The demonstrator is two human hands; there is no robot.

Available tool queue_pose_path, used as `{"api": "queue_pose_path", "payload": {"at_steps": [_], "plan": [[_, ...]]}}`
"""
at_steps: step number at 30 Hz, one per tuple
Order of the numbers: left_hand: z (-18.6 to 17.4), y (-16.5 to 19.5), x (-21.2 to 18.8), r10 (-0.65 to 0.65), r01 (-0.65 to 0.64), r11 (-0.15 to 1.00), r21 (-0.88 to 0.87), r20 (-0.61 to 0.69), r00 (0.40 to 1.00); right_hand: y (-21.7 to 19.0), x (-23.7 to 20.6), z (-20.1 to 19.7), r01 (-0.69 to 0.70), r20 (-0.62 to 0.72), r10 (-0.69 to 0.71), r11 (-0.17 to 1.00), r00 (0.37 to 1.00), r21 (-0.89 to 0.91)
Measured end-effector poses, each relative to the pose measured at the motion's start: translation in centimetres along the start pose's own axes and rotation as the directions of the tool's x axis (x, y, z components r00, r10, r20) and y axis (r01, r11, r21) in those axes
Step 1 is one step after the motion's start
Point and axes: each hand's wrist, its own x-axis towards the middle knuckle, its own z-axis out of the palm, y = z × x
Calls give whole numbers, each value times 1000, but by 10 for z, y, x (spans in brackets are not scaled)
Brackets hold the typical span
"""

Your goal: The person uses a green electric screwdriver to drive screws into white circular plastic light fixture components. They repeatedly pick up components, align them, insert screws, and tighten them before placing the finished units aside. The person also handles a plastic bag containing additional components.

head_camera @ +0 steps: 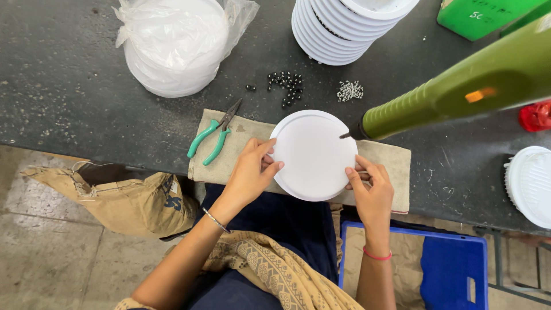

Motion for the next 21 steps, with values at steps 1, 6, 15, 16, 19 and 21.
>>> {"api": "queue_pose_path", "payload": {"at_steps": [1,6,15,16,19,21], "plan": [[0,0,1,4,-4,1000,5,0,1000,-1,0,0,-6,-5,6,1000,1000,-13],[1,-1,1,21,-21,1000,16,-8,1000,-5,0,0,-4,-1,4,1000,1000,-19],[2,-5,1,36,-36,999,18,1,999,-3,0,-1,28,6,-28,999,1000,-35],[1,-5,1,43,-43,999,22,2,999,-3,0,-1,36,5,-36,999,999,-32],[1,-5,2,50,-51,998,44,13,999,-4,0,0,22,8,-22,998,1000,-52],[0,-5,1,54,-55,997,55,16,998,-4,-1,0,19,11,-19,998,1000,-57]]}}
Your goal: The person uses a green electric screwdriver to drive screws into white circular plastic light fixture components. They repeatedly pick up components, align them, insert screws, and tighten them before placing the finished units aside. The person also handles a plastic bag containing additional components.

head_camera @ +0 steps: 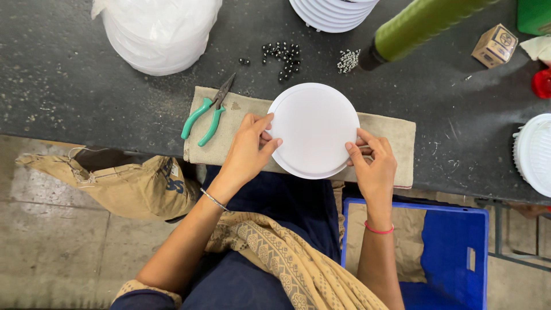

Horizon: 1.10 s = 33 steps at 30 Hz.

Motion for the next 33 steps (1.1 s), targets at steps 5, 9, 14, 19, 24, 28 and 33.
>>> {"api": "queue_pose_path", "payload": {"at_steps": [5,9,14,19,24,28,33], "plan": [[0,1,0,-2,2,1000,-4,0,1000,-1,-2,0,9,-1,-9,1000,1000,-14],[-2,1,0,-2,2,1000,7,3,1000,1,-2,1,3,2,-3,1000,1000,-2],[-7,1,-3,29,-29,1000,-2,-34,999,10,-4,-3,15,-14,-14,999,1000,36],[-21,1,0,62,-55,997,53,-141,988,15,-7,-14,-14,-73,16,999,997,30],[-26,12,3,146,-123,983,138,-175,974,5,-21,-18,31,-97,-38,997,995,-70],[-13,23,-5,326,-261,868,422,-90,941,-8,-37,-8,313,-28,-326,925,945,-215],[-7,25,-10,318,-254,813,524,-34,948,-11,-36,-2,335,37,-353,843,935,-422]]}}
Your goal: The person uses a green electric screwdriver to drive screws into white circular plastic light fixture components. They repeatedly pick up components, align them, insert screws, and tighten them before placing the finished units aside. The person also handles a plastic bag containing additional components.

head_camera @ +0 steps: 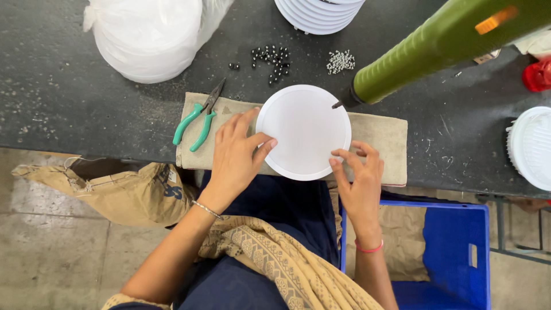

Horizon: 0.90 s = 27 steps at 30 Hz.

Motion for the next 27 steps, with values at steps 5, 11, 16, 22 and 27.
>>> {"api": "queue_pose_path", "payload": {"at_steps": [5,11,16,22,27], "plan": [[4,-18,5,-34,31,981,-190,-13,999,18,-1,3,-111,-44,124,968,991,226],[34,-45,41,-125,86,927,-364,-84,989,44,-8,20,-467,208,438,646,875,604],[59,-35,70,-238,246,935,-255,61,969,40,-21,26,-598,485,375,299,790,743],[39,-27,64,-204,213,922,-322,63,977,36,-32,9,-611,512,360,261,780,747],[-6,-13,44,-307,433,709,-557,309,900,27,-25,-7,-525,452,266,444,851,726]]}}
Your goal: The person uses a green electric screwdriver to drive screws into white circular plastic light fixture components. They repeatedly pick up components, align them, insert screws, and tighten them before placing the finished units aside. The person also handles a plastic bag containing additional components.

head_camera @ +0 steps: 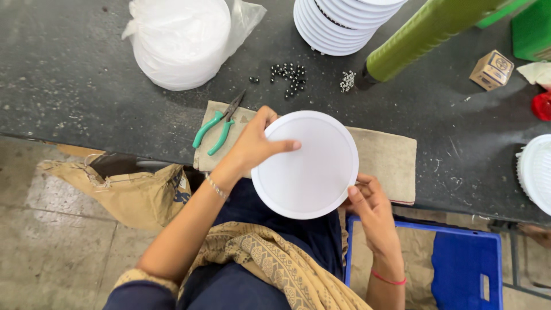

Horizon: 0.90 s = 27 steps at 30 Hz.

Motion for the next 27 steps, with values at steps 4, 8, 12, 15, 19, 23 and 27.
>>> {"api": "queue_pose_path", "payload": {"at_steps": [4,8,12,15,19,23,27], "plan": [[-8,33,-38,187,-189,977,-97,-25,982,-35,11,16,431,-10,-443,877,897,-213],[-10,56,-58,369,-369,929,21,-19,929,-67,20,43,639,75,-637,747,767,-183],[-17,57,-65,534,-530,839,128,-1,845,-76,25,61,636,158,-619,716,769,-287],[-25,48,-68,607,-604,781,159,35,794,-68,19,70,653,176,-640,660,748,-371],[-29,39,-76,640,-644,736,210,97,762,-55,8,76,684,180,-671,640,720,-350],[-27,36,-75,664,-670,717,192,105,741,-51,5,77,692,175,-683,626,709,-358],[-27,36,-73,685,-690,693,210,105,721,-51,4,76,676,172,-666,645,726,-358]]}}
